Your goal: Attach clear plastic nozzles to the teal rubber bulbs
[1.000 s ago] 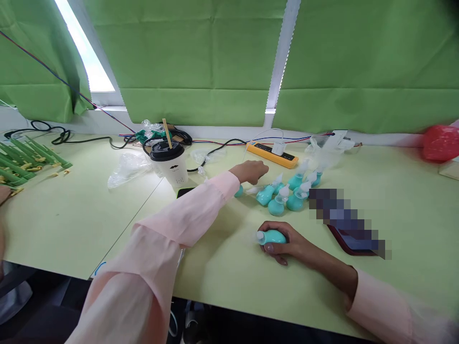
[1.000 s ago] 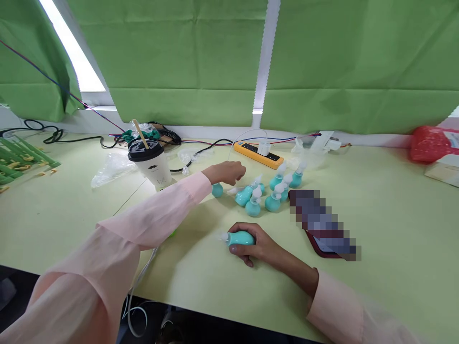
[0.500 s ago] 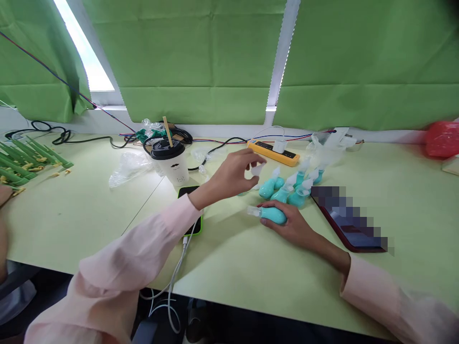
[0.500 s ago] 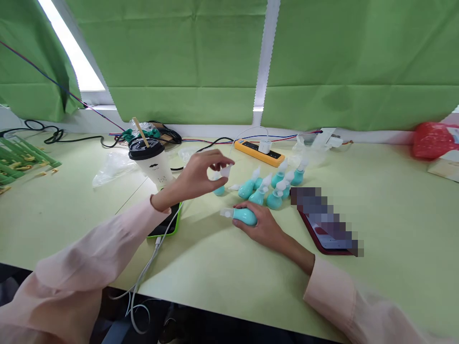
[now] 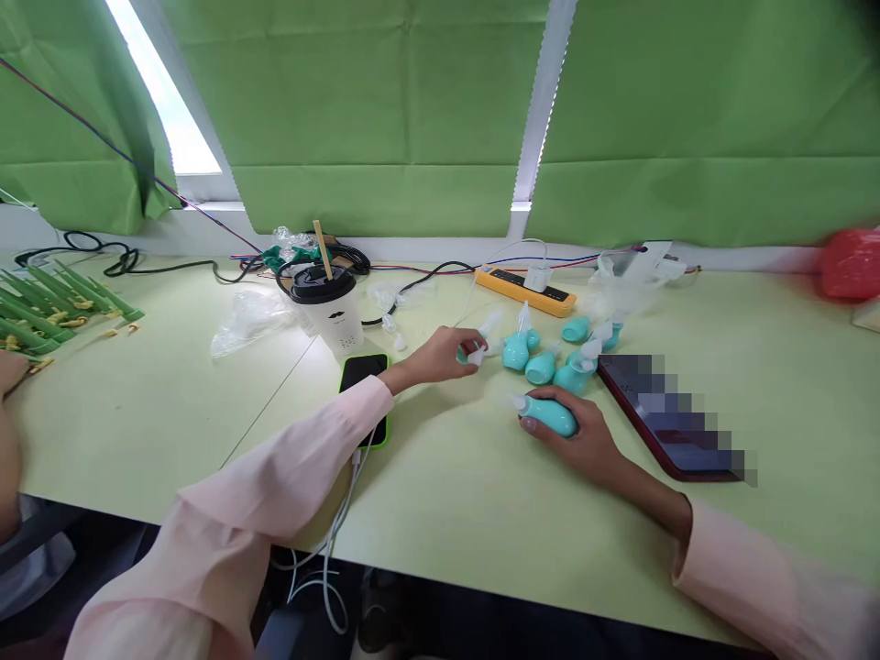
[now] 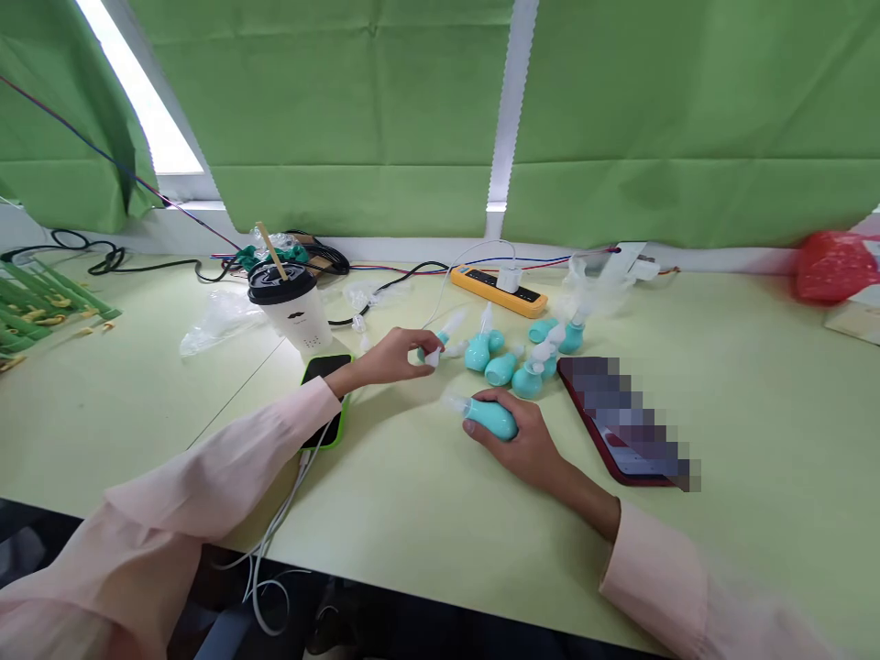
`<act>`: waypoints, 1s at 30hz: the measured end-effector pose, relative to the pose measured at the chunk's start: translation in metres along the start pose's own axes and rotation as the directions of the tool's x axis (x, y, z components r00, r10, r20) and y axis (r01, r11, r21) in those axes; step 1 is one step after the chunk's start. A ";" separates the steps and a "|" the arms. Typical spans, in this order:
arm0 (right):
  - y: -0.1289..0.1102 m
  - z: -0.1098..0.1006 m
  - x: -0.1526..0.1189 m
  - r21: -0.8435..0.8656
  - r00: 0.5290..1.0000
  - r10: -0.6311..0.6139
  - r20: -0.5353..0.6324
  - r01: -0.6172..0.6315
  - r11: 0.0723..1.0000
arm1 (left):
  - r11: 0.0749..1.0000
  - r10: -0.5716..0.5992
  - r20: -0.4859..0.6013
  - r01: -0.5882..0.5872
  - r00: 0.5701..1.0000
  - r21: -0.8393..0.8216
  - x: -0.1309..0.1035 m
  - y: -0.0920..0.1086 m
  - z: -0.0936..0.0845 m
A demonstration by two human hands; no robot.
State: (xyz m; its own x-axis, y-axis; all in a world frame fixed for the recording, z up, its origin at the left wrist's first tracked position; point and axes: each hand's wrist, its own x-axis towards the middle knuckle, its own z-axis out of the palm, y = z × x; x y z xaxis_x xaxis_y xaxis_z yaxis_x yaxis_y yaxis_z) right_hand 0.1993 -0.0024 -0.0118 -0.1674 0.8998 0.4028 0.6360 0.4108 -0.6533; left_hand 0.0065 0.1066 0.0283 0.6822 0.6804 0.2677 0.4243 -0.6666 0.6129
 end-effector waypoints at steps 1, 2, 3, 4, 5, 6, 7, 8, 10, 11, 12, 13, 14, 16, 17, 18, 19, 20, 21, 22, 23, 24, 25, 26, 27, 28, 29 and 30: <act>0.001 0.000 -0.002 0.020 1.000 0.026 0.010 -0.026 0.999 | 1.000 0.006 -0.015 -0.006 1.000 -0.018 0.005 -0.002 0.000; 0.002 0.001 -0.002 0.041 0.998 0.053 0.021 -0.054 0.998 | 0.999 0.008 -0.029 -0.010 1.000 -0.039 0.009 -0.004 0.001; 0.003 0.001 -0.002 0.059 0.996 0.080 0.033 -0.082 0.995 | 0.998 0.006 -0.040 -0.009 0.999 -0.061 0.014 -0.006 0.001; 0.005 0.001 -0.002 0.069 0.994 0.100 0.040 -0.103 0.992 | 0.996 0.000 -0.052 -0.004 0.999 -0.086 0.018 -0.009 0.001; 0.007 0.001 -0.001 0.070 0.993 0.110 0.039 -0.113 0.991 | 0.994 -0.010 -0.064 0.003 0.998 -0.112 0.021 -0.012 0.002; 0.009 0.001 0.001 0.061 0.994 0.108 0.030 -0.110 0.992 | 0.990 -0.022 -0.079 0.011 0.997 -0.139 0.023 -0.015 0.003; 0.011 0.000 0.002 0.046 0.995 0.098 0.013 -0.098 0.994 | 0.986 -0.034 -0.095 0.018 0.995 -0.164 0.025 -0.017 0.004; 0.013 0.000 0.004 0.030 0.996 0.085 -0.011 -0.085 0.996 | 0.982 -0.045 -0.113 0.023 0.993 -0.188 0.025 -0.018 0.005; 0.014 -0.001 0.005 0.016 0.996 0.072 -0.055 -0.072 0.997 | 0.975 -0.056 -0.153 0.022 0.987 -0.219 0.021 -0.015 0.008; 0.013 -0.001 0.004 0.021 0.995 0.075 -0.071 -0.074 0.997 | 0.971 -0.059 -0.168 0.018 0.984 -0.239 0.017 -0.010 0.009; 0.011 -0.001 0.003 0.028 0.993 0.082 -0.086 -0.080 0.996 | 0.965 -0.062 -0.179 0.014 0.982 -0.262 0.012 -0.004 0.010; 0.008 -0.001 0.001 0.035 0.991 0.090 -0.096 -0.087 0.996 | 0.957 -0.064 -0.183 0.009 0.981 -0.289 0.005 0.003 0.011; 0.004 0.000 -0.002 0.044 0.991 0.096 -0.098 -0.092 0.995 | 0.919 -0.086 -0.161 0.016 0.983 -0.393 -0.003 0.012 0.013; -0.005 0.001 -0.008 0.075 0.992 0.107 -0.072 -0.101 0.992 | 0.827 -0.129 -0.103 0.050 0.986 -0.559 -0.021 0.028 0.016; -0.009 0.001 -0.011 0.096 0.993 0.107 -0.043 -0.102 0.990 | 0.788 -0.165 -0.095 0.073 0.982 -0.612 -0.030 0.034 0.018; -0.013 0.002 -0.014 0.115 0.994 0.104 -0.017 -0.102 0.988 | 0.760 -0.207 -0.093 0.100 0.974 -0.642 -0.039 0.039 0.020; -0.015 0.002 -0.016 0.122 0.995 0.099 -0.002 -0.098 0.988 | 0.720 -0.270 -0.092 0.137 0.959 -0.680 -0.047 0.041 0.022; -0.016 0.003 -0.018 0.117 0.996 0.091 0.005 -0.091 0.989 | 0.668 -0.330 -0.077 0.175 0.941 -0.724 -0.055 0.042 0.025; -0.017 0.003 -0.019 0.108 0.997 0.081 0.008 -0.081 0.991 | 0.623 -0.360 -0.056 0.195 0.931 -0.757 -0.061 0.042 0.027; -0.016 0.003 -0.020 0.096 0.998 0.066 0.010 -0.067 0.993 | 0.587 -0.376 -0.039 0.205 0.926 -0.783 -0.066 0.041 0.029; -0.015 0.004 -0.020 0.085 0.999 0.046 0.015 -0.047 0.995 | 0.561 -0.381 -0.024 0.210 0.924 -0.801 -0.070 0.040 0.031; -0.014 0.004 -0.020 0.077 0.999 0.019 0.028 -0.021 0.997 | 0.545 -0.376 -0.012 0.211 0.926 -0.812 -0.073 0.039 0.033; -0.012 0.005 -0.021 0.072 0.999 -0.017 0.047 0.013 0.997 | 0.533 -0.366 0.003 0.213 0.931 -0.819 -0.075 0.038 0.035; -0.011 0.005 -0.021 0.068 0.996 -0.057 0.066 0.053 0.996 | 0.525 -0.354 0.016 0.214 0.935 -0.824 -0.077 0.037 0.036; -0.010 0.006 -0.022 0.065 0.992 -0.095 0.084 0.090 0.994 | 0.521 -0.341 0.029 0.214 0.940 -0.826 -0.078 0.038 0.038; -0.010 0.006 -0.022 0.063 0.987 -0.127 0.097 0.122 0.991 | 0.523 -0.332 0.035 0.215 0.943 -0.825 -0.079 0.038 0.040; -0.009 0.007 -0.023 0.061 0.983 -0.151 0.103 0.145 0.988 | 0.532 -0.331 0.036 0.218 0.943 -0.818 -0.080 0.039 0.041; -0.009 0.007 -0.024 0.059 0.981 -0.167 0.102 0.161 0.985 | 0.545 -0.338 0.037 0.228 0.941 -0.807 -0.081 0.040 0.042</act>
State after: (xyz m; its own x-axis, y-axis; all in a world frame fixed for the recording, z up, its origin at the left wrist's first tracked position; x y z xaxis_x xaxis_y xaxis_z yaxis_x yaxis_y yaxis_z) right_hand 0.1921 -0.0267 -0.0200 -0.3471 0.8290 0.4384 0.5547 0.5585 -0.6168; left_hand -0.0070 0.0124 0.0000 0.5206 0.8536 0.0171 -0.0934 0.0370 0.9949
